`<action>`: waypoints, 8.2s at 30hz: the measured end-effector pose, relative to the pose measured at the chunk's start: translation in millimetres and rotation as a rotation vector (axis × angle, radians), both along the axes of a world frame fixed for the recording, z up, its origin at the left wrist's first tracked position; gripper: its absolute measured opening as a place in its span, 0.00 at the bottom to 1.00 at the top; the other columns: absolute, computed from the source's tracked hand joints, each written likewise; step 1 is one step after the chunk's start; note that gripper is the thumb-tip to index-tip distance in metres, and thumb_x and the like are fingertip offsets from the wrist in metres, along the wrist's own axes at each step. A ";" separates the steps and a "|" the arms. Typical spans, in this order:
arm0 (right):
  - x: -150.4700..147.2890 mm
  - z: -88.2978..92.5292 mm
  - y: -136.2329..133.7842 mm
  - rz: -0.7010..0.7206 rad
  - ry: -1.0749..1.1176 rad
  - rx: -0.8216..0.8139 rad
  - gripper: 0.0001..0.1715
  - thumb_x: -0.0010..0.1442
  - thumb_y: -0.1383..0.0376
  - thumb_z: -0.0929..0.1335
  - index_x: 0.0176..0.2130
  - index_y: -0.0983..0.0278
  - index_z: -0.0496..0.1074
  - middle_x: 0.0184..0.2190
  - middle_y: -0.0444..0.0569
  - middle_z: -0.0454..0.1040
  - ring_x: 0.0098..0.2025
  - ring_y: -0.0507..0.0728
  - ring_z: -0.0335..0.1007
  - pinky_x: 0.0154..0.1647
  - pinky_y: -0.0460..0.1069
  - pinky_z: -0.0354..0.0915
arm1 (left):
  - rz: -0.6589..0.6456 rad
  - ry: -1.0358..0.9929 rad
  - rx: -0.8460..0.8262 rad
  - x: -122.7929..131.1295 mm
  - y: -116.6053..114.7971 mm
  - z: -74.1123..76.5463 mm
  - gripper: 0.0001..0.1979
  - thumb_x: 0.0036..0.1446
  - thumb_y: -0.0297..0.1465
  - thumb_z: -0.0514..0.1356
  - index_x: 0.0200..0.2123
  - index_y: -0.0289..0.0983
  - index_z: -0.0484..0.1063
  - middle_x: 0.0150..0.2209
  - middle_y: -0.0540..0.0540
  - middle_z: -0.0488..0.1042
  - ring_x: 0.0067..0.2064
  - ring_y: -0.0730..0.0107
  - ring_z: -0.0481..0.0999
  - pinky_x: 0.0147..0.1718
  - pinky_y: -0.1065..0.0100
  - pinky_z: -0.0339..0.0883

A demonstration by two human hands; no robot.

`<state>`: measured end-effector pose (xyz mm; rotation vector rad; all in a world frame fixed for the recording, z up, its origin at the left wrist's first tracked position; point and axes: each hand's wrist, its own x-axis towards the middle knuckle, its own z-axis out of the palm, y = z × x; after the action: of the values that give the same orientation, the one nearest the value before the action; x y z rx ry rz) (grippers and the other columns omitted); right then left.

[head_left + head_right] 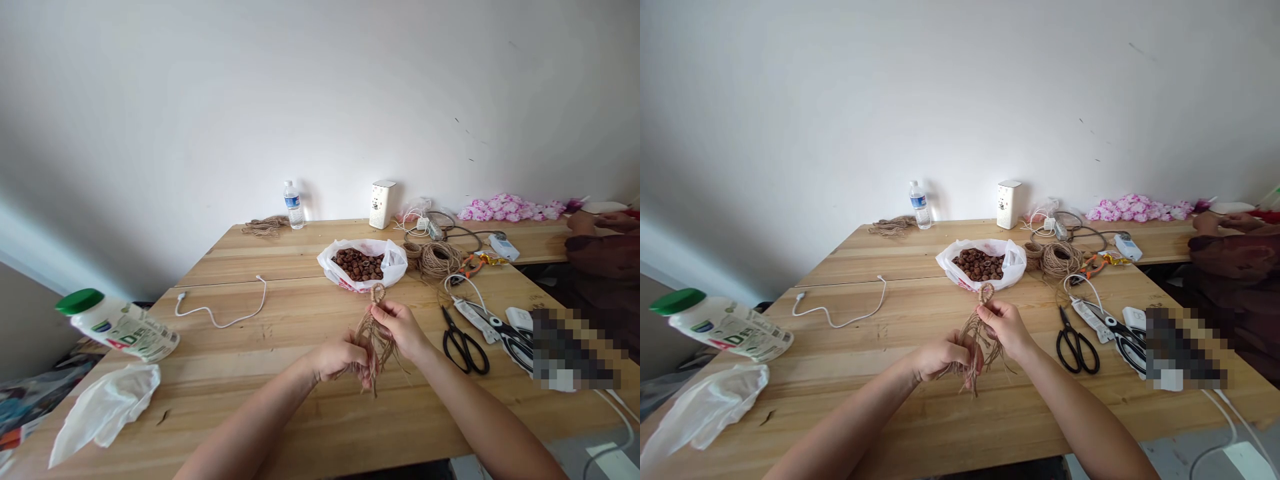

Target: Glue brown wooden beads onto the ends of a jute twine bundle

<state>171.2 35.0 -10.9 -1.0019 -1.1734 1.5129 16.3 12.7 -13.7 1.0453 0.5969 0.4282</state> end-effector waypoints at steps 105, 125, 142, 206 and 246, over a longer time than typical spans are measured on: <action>61.7 16.1 26.9 0.461 -0.158 -0.165 0.18 0.54 0.55 0.67 0.26 0.67 0.64 0.18 0.45 0.69 0.14 0.45 0.55 0.12 0.41 0.43 | 0.574 0.224 0.246 -36.5 31.0 20.2 0.09 0.36 0.30 0.64 0.19 0.33 0.67 0.18 0.50 0.70 0.18 0.76 0.67 0.19 0.72 0.60; 3.6 -0.4 -1.7 0.199 -0.391 0.384 0.12 0.55 0.58 0.68 0.32 0.65 0.68 0.30 0.47 0.70 0.34 0.55 0.66 0.34 0.49 0.62 | 0.407 -0.114 0.123 -17.6 20.5 0.2 0.07 0.38 0.25 0.64 0.18 0.33 0.66 0.20 0.48 0.71 0.21 0.74 0.69 0.23 0.70 0.60; 9.9 0.1 0.1 0.325 -0.102 0.106 0.18 0.52 0.54 0.69 0.32 0.65 0.64 0.21 0.40 0.63 0.18 0.47 0.57 0.18 0.44 0.56 | 0.376 -0.065 0.052 -17.0 19.9 3.0 0.13 0.35 0.32 0.69 0.23 0.31 0.70 0.19 0.49 0.69 0.21 0.77 0.66 0.22 0.72 0.57; 3.4 -2.8 -2.1 0.134 -0.657 0.378 0.12 0.55 0.62 0.64 0.24 0.65 0.62 0.19 0.40 0.60 0.22 0.48 0.54 0.21 0.43 0.51 | 0.387 0.177 0.265 -14.8 20.8 -1.6 0.11 0.42 0.35 0.63 0.22 0.33 0.67 0.19 0.53 0.65 0.21 0.78 0.60 0.23 0.72 0.51; -19.5 -42.5 43.2 0.202 -0.629 0.139 0.11 0.50 0.62 0.68 0.24 0.65 0.62 0.14 0.36 0.59 0.14 0.46 0.52 0.15 0.42 0.48 | 0.476 0.345 0.271 -40.9 57.0 -42.1 0.19 0.36 0.42 0.65 0.25 0.32 0.69 0.17 0.54 0.64 0.19 0.78 0.61 0.20 0.72 0.53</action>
<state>151.7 78.2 -53.4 -1.3438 -1.8393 1.2723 -24.7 69.7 -55.8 1.2464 1.1298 0.7677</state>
